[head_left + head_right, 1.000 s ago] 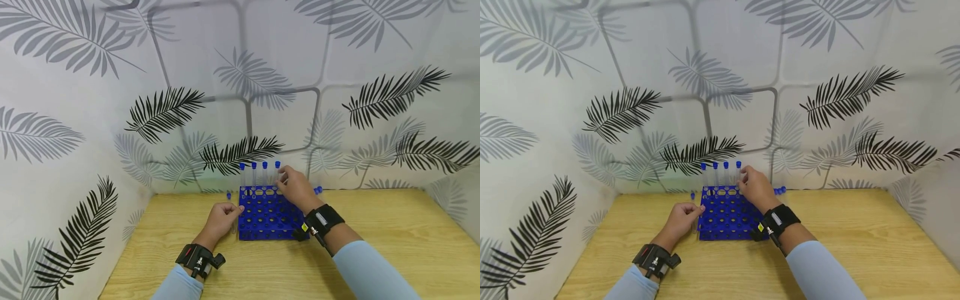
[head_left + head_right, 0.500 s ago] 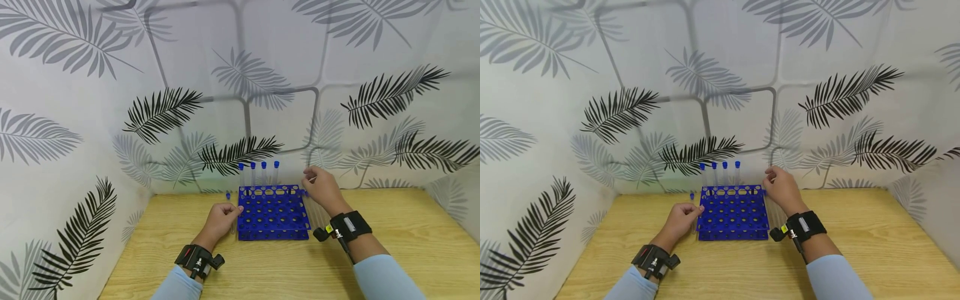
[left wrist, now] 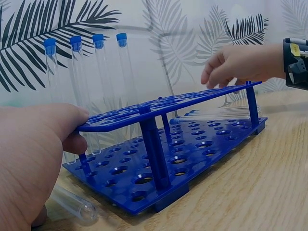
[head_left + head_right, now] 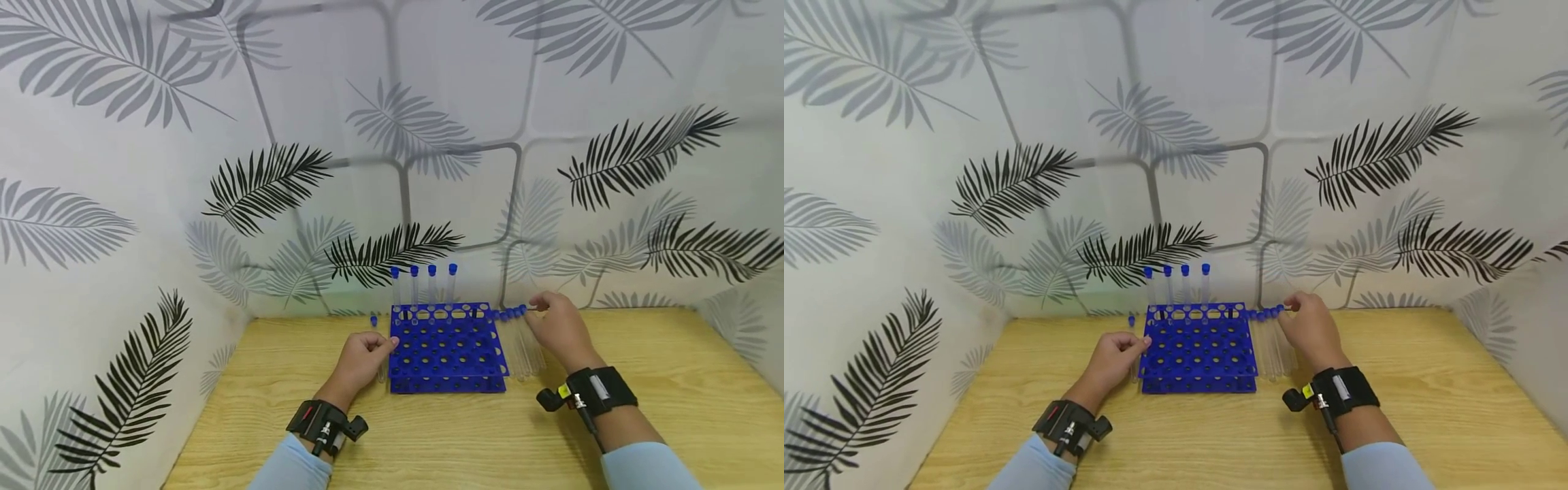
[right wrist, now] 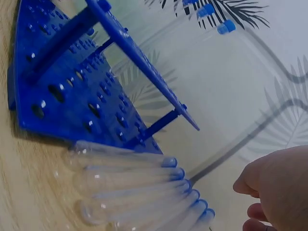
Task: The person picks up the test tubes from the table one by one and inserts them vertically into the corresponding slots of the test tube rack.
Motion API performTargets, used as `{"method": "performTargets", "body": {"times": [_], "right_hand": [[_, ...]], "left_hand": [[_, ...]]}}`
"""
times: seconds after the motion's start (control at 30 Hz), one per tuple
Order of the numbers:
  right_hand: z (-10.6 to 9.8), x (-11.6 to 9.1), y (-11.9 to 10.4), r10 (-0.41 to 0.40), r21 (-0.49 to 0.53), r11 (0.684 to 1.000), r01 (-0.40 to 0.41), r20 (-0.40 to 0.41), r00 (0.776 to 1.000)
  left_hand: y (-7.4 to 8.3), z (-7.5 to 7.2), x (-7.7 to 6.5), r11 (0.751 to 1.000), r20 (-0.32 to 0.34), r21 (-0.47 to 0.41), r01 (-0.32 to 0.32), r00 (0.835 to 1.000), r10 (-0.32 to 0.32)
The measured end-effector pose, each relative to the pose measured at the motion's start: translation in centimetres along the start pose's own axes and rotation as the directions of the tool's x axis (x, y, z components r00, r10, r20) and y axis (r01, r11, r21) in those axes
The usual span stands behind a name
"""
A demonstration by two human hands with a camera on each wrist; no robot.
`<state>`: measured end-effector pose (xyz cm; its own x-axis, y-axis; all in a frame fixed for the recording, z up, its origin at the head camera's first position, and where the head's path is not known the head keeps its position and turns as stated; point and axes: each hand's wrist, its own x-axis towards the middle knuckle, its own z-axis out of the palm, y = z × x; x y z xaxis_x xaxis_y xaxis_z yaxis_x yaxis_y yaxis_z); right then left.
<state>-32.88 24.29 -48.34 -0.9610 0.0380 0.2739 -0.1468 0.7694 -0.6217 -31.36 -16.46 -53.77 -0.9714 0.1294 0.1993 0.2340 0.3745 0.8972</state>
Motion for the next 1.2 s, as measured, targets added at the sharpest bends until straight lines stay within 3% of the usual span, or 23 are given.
{"method": "performTargets", "body": {"times": [0.4, 0.87, 1.2], "right_hand": [[0.0, -0.2, 2.3, 0.109, -0.024, 0.994, -0.107, 0.125, 0.986], [0.4, -0.4, 3.2, 0.124, -0.078, 0.991, -0.113, 0.155, 0.98], [0.4, -0.4, 3.5, 0.089, -0.085, 0.994, -0.075, 0.175, 0.981]], "left_hand": [[0.1, -0.2, -0.2, 1.0, 0.0, 0.015, 0.013, 1.0, -0.013], [0.6, 0.0, -0.3, 1.0, -0.002, 0.014, 0.006, 1.0, -0.006], [0.3, 0.0, -0.1, 1.0, -0.007, 0.018, -0.006, 1.0, 0.006]]}}
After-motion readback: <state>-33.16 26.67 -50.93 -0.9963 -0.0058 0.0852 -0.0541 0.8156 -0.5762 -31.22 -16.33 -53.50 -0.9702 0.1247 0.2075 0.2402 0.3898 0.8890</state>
